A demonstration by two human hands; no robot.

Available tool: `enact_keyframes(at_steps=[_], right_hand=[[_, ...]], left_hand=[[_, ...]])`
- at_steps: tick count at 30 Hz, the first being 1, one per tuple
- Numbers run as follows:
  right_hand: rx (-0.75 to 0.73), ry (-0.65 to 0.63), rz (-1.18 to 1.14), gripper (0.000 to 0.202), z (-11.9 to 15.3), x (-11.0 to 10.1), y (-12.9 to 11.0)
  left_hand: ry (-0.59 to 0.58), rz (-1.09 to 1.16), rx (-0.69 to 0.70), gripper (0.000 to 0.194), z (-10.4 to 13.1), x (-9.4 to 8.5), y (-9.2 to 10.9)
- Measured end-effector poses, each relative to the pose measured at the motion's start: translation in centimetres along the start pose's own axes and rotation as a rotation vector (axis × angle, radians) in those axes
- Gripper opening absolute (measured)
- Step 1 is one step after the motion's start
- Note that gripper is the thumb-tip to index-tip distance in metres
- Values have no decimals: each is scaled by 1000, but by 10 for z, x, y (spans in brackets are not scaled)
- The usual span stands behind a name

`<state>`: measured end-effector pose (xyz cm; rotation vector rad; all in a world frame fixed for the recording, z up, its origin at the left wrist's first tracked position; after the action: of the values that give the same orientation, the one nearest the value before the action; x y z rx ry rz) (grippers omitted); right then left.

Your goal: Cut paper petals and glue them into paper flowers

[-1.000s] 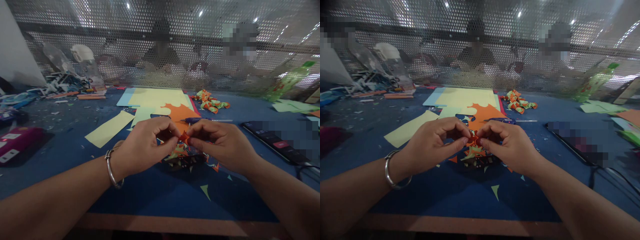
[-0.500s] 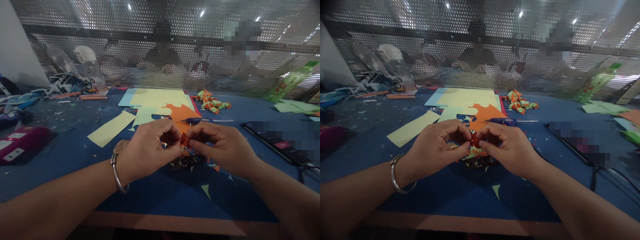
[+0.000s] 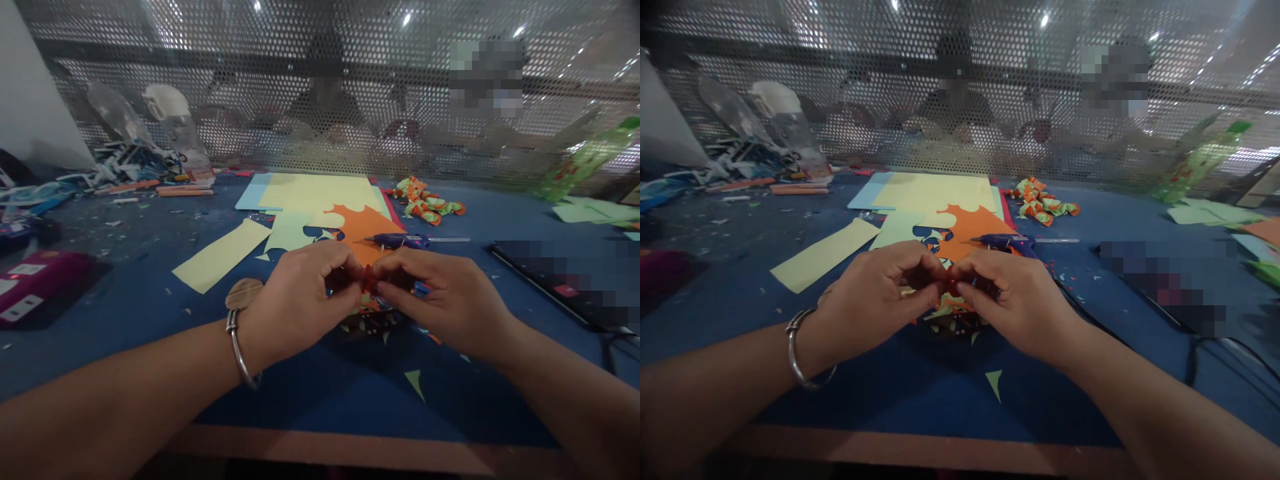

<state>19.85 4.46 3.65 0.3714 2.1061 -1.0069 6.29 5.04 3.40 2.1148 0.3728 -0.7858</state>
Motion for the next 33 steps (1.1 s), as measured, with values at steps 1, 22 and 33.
enact_keyframes(at_steps=[1,22,33], right_hand=[[-12,5,10,11,0,0,-1],[-219,201,145,13,6,-7,-19],[-255,81,202,13,5,1,-18]], left_hand=[[11,-12,19,7,0,-1,1],[127,0,53,9,5,-5,3],[52,-23,63,9,3,-1,5]])
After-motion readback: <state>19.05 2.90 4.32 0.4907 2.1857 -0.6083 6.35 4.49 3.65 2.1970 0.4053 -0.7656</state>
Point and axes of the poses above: each hand's wrist, its own z-axis away from the middle knuckle, its own x-axis out of the palm, y = z × x, the point moved 8 cm from there along -z, towards the middle knuckle, and after that the axes turned 2 degrees about -z, right-handed, at the moved point
